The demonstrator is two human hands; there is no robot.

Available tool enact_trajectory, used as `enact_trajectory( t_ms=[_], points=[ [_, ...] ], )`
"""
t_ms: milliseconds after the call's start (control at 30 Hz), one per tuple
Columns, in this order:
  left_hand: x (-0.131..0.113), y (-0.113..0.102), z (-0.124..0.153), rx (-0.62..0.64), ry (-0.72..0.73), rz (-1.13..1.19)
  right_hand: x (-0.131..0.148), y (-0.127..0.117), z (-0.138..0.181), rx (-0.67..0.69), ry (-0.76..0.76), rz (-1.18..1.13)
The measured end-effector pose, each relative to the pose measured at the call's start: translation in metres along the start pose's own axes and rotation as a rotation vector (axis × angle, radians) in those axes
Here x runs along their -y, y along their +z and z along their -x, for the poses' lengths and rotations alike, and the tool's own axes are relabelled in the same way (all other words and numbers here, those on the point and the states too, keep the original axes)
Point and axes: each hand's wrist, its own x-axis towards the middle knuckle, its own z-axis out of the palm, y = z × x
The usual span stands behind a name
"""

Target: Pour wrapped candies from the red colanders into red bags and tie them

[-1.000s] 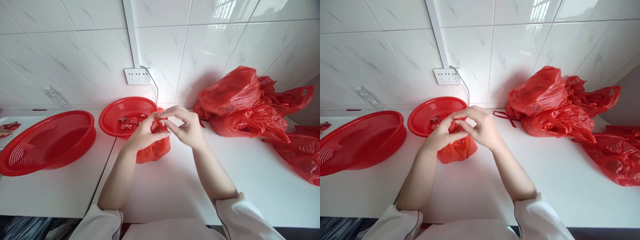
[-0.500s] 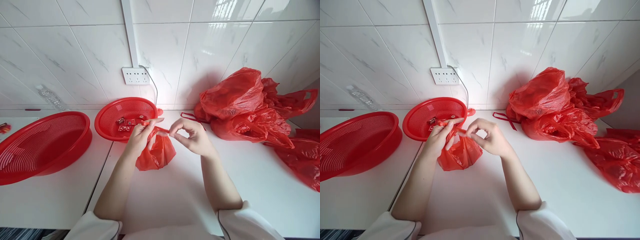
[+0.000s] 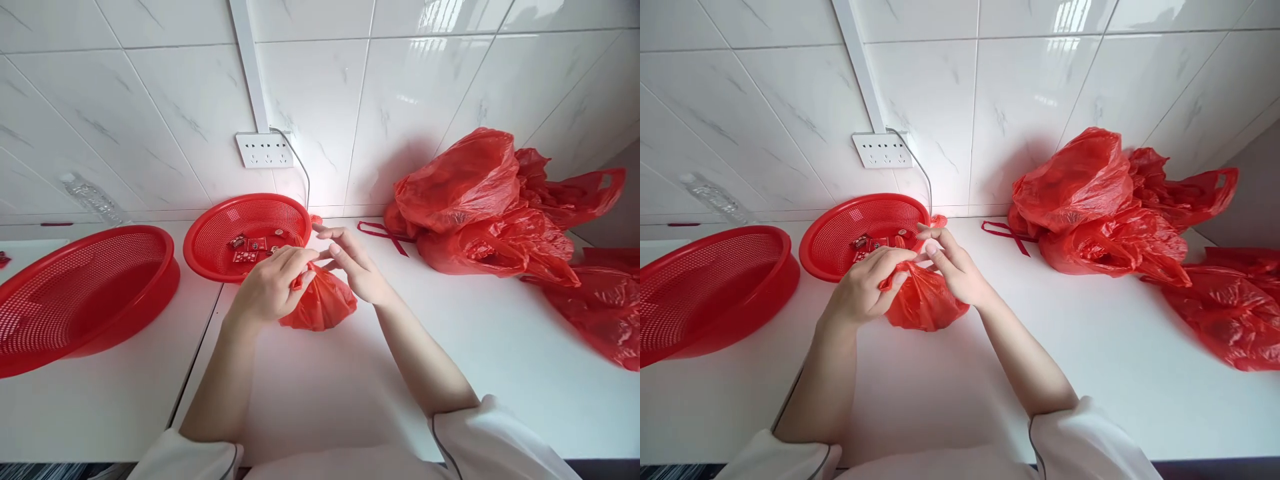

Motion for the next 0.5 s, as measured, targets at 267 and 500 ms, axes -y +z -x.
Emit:
enact_trajectory(
  t_ms=[267,500],
  points=[
    [0.007,0.014,-0.001,-0.064,-0.007,0.396,-0.007,-0.002,0.0,0.072,-0.071,0.029],
    [0.003,0.019,0.0,-0.061,-0.12,0.395,-0.001,-0.007,0.01,-0.034,-0.112,0.24]
  ],
)
